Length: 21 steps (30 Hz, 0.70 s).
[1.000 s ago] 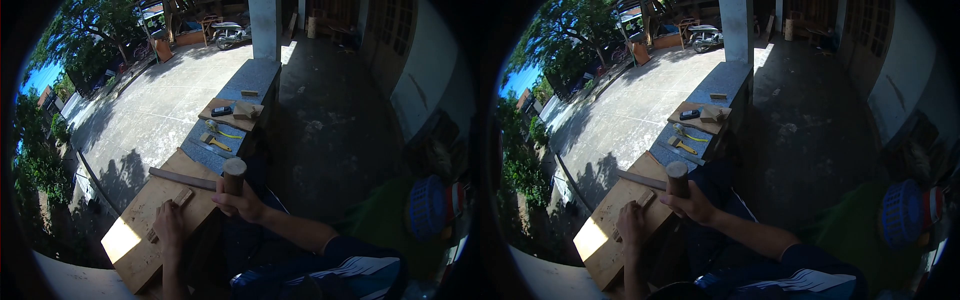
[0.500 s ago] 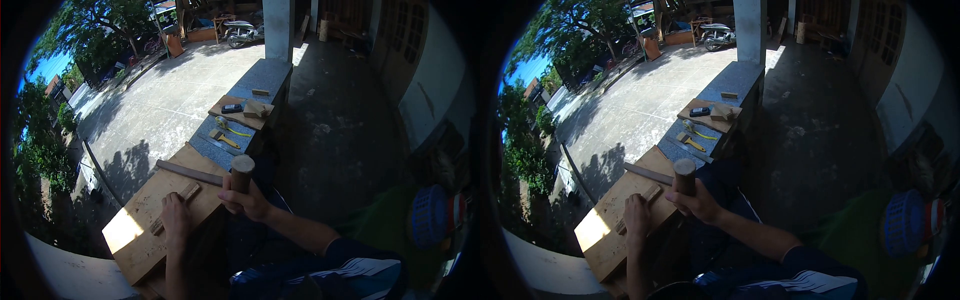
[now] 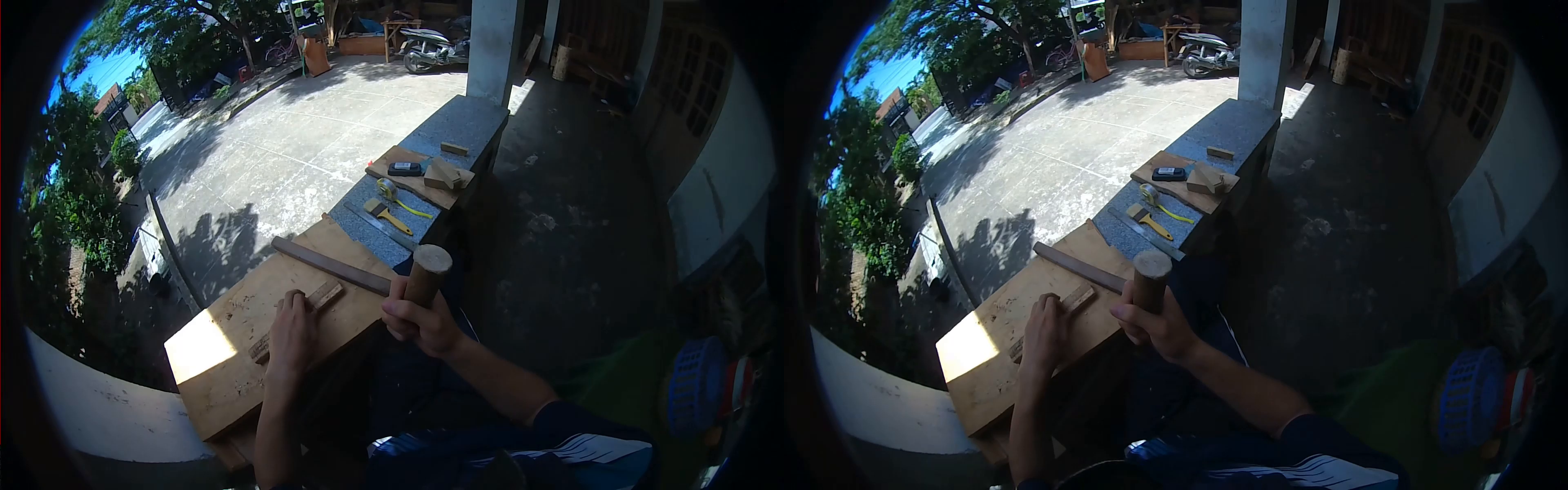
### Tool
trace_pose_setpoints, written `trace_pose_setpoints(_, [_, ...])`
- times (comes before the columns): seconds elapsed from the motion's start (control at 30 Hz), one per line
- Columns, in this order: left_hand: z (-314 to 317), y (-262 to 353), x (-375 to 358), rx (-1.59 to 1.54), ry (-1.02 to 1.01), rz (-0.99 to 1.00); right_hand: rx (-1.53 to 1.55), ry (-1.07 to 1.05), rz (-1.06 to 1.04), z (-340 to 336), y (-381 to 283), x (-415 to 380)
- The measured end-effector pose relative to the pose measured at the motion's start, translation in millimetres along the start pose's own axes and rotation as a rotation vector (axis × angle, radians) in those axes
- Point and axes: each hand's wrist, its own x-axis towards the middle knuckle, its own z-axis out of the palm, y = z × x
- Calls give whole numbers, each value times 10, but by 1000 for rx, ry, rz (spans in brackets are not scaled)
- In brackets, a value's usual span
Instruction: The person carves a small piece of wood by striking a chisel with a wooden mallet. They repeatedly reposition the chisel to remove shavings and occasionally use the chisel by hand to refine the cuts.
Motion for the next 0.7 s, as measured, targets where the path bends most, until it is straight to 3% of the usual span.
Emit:
trace_pose_setpoints(0.27, [36,72,-81,3,139,18,74,27,45,-16,136,69])
trace_pose_setpoints(0.3, [39,59,-87,5,129,27,-29,26,24,29,109,77])
trace_pose_setpoints(0.7, [5,99,71,219,-87,-96,129,-7,6,-75,334,206])
